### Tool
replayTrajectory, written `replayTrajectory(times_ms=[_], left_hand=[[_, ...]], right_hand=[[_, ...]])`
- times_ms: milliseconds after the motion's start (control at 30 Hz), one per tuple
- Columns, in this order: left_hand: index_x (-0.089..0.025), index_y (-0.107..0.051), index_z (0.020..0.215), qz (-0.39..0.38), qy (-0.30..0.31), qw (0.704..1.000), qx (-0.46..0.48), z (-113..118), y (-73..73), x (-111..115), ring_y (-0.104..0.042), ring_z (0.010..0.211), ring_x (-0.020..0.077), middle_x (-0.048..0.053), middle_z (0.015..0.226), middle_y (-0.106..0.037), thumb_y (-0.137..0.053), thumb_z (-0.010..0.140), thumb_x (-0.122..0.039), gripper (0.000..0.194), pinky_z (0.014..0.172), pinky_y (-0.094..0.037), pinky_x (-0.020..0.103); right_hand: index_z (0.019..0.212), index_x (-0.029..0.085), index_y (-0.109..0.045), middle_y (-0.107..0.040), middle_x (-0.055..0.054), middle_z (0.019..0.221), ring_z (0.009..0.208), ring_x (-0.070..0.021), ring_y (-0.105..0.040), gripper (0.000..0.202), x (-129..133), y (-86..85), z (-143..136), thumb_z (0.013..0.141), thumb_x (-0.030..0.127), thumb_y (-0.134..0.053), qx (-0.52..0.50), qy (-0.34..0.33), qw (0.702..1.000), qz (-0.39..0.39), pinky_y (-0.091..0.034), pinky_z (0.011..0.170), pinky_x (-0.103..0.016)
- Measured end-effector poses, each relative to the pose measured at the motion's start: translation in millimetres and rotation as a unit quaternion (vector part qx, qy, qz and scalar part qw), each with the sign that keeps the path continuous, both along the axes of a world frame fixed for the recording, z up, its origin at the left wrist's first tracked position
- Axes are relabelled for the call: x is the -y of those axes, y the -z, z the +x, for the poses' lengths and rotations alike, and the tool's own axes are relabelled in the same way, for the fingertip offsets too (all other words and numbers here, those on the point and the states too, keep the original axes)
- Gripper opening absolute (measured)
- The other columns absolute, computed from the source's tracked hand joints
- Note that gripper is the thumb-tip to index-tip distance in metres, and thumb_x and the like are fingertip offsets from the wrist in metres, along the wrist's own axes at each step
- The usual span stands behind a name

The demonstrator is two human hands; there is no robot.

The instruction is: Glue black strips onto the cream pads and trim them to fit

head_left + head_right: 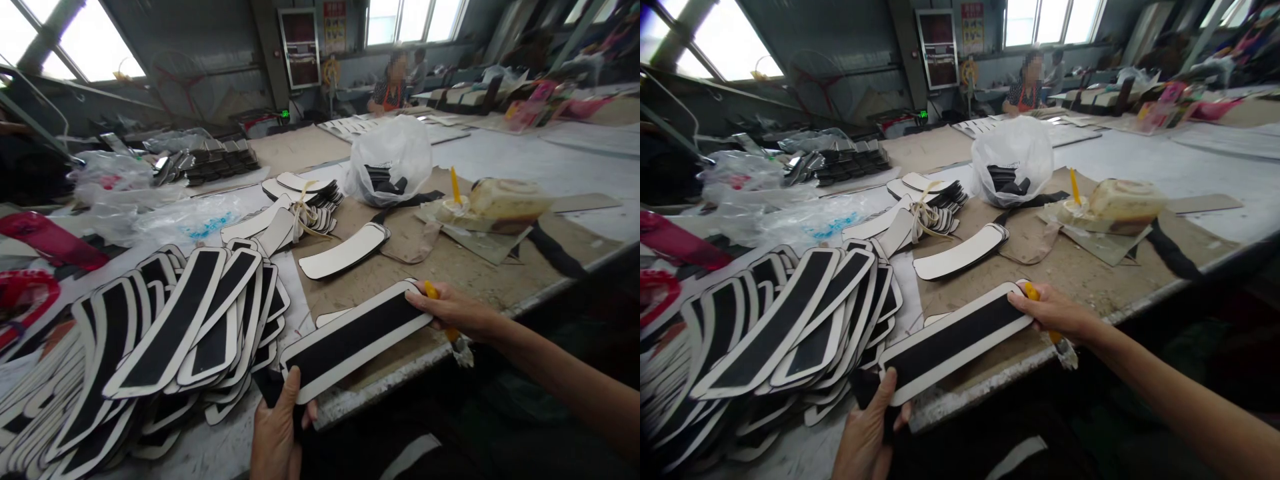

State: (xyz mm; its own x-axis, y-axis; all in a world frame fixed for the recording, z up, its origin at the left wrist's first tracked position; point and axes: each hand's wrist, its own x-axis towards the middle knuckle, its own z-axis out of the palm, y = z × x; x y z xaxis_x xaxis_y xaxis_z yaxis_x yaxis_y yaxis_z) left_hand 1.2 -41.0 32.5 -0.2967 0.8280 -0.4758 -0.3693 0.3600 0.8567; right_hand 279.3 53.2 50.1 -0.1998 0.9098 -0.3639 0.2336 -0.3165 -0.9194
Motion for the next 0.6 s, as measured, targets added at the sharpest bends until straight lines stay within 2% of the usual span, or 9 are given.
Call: replayTrajectory(times_ms=[67, 167, 233, 300, 400, 467, 567, 600], left_hand=[[-0.019, -0.045, 0.067, -0.004, 0.001, 1.0, 0.014, -2, 3.4, -1, -0.039, 0.041, 0.007, -0.006, 0.043, -0.045, -0.071, 0.07, -0.042, 0.034, 0.039, -0.03, 0.017], [-0.02, -0.045, 0.07, -0.039, -0.026, 0.995, 0.086, -3, 6.8, -3, -0.033, 0.035, 0.0047, -0.009, 0.042, -0.041, -0.074, 0.066, -0.041, 0.036, 0.036, -0.026, 0.017], [-0.02, -0.046, 0.073, -0.048, -0.046, 0.99, 0.121, -1, 5.0, -3, -0.031, 0.033, 0.0035, -0.01, 0.044, -0.042, -0.076, 0.063, -0.041, 0.038, 0.035, -0.024, 0.017], [-0.019, -0.047, 0.074, -0.026, -0.053, 0.992, 0.113, 2, -1.2, -3, -0.032, 0.033, 0.0034, -0.009, 0.045, -0.044, -0.074, 0.066, -0.041, 0.035, 0.035, -0.023, 0.016], [-0.017, -0.05, 0.073, 0.008, -0.057, 0.996, 0.062, 4, -17.4, -6, -0.034, 0.032, 0.0044, -0.007, 0.04, -0.045, -0.064, 0.075, -0.044, 0.031, 0.033, -0.019, 0.015], [-0.016, -0.051, 0.072, 0.011, -0.075, 0.997, 0.025, -3, -33.2, -10, -0.033, 0.03, 0.0051, -0.006, 0.034, -0.042, -0.059, 0.079, -0.045, 0.031, 0.032, -0.018, 0.015], [-0.016, -0.053, 0.072, 0.012, -0.157, 0.987, -0.029, -31, -61.4, -14, -0.032, 0.03, 0.0045, -0.007, 0.032, -0.04, -0.063, 0.076, -0.045, 0.031, 0.032, -0.023, 0.014], [-0.016, -0.055, 0.075, 0.03, -0.197, 0.979, -0.044, -44, -69.2, -14, -0.034, 0.033, 0.0044, -0.007, 0.038, -0.045, -0.07, 0.071, -0.043, 0.031, 0.033, -0.027, 0.014]], right_hand=[[0.069, 0.018, -0.05, -0.04, 0.008, 0.055, 0.042, -0.0035, -0.033, 0.031, -1, 1.9, -3, 0.068, 0.041, -0.071, -0.045, 0.021, 0.998, -0.025, -0.028, 0.034, -0.014], [0.067, 0.019, -0.045, -0.036, 0.009, 0.053, 0.039, -0.0025, -0.026, 0.034, -1, 1.8, -8, 0.067, 0.041, -0.071, -0.13, 0.062, 0.987, -0.07, -0.022, 0.032, -0.013], [0.066, 0.02, -0.043, -0.035, 0.009, 0.051, 0.038, -0.0021, -0.024, 0.035, -1, -0.1, -10, 0.069, 0.042, -0.07, -0.155, 0.091, 0.979, -0.093, -0.021, 0.031, -0.013], [0.067, 0.02, -0.046, -0.036, 0.009, 0.05, 0.038, -0.0022, -0.026, 0.036, -2, -2.1, -11, 0.069, 0.044, -0.071, -0.149, 0.116, 0.977, -0.103, -0.022, 0.032, -0.012], [0.067, 0.02, -0.052, -0.037, 0.007, 0.048, 0.037, -0.003, -0.029, 0.037, -10, -3.0, -15, 0.067, 0.051, -0.071, -0.129, 0.133, 0.978, -0.101, -0.022, 0.031, -0.013], [0.064, 0.019, -0.053, -0.037, 0.006, 0.046, 0.036, -0.0032, -0.028, 0.04, -18, -3.7, -20, 0.069, 0.056, -0.067, -0.132, 0.129, 0.979, -0.089, -0.022, 0.031, -0.014], [0.066, 0.018, -0.059, -0.045, 0.004, 0.048, 0.035, -0.0026, -0.03, 0.042, -25, -9.2, -29, 0.073, 0.059, -0.062, -0.149, 0.115, 0.981, -0.049, -0.024, 0.032, -0.014], [0.069, 0.017, -0.061, -0.047, 0.003, 0.049, 0.035, -0.0024, -0.031, 0.042, -27, -11.8, -30, 0.073, 0.059, -0.062, -0.152, 0.113, 0.981, -0.034, -0.024, 0.032, -0.014]])
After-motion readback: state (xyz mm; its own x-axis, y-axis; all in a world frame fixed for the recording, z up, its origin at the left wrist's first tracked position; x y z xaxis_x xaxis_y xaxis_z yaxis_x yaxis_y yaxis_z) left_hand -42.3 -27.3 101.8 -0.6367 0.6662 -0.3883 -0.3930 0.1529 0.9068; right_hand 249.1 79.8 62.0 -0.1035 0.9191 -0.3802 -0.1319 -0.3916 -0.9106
